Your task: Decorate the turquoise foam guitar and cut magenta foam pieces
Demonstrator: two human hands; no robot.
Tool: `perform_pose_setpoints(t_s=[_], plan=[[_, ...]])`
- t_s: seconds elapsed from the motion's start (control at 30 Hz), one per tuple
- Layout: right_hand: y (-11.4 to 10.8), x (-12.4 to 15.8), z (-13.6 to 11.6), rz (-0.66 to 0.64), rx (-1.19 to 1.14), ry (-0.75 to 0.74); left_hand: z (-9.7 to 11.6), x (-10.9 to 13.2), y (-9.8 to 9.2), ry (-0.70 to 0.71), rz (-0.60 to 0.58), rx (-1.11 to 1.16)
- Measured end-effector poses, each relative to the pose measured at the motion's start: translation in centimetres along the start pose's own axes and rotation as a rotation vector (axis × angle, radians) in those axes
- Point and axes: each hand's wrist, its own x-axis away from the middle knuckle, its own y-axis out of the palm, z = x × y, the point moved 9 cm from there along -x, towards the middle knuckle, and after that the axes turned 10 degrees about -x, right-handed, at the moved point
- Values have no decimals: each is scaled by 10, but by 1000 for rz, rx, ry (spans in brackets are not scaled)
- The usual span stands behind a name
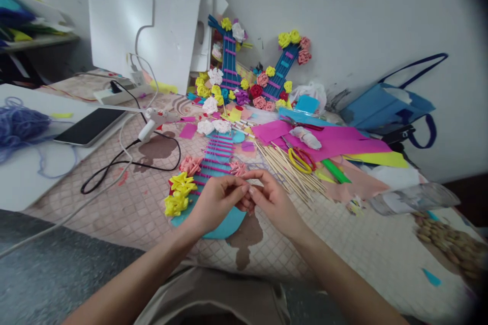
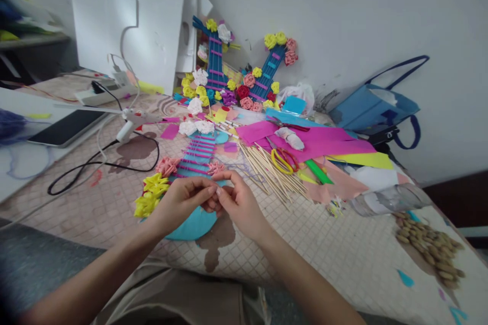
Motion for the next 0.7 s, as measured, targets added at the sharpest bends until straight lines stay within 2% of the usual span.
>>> perform_pose_setpoints(t_s=[0.13,0.37,0.47,0.7], plan=[[4,0,1,-13,4,3,4,3,-4,32,74,-74],[1,2,1,9,-4,21,-7,1,0,-41,-40,95],[0,3,1,35,0,8,-10,2,0,-64,-13,100],[1,3,4,71,-16,-25,-9,3,0,-22,73,82]])
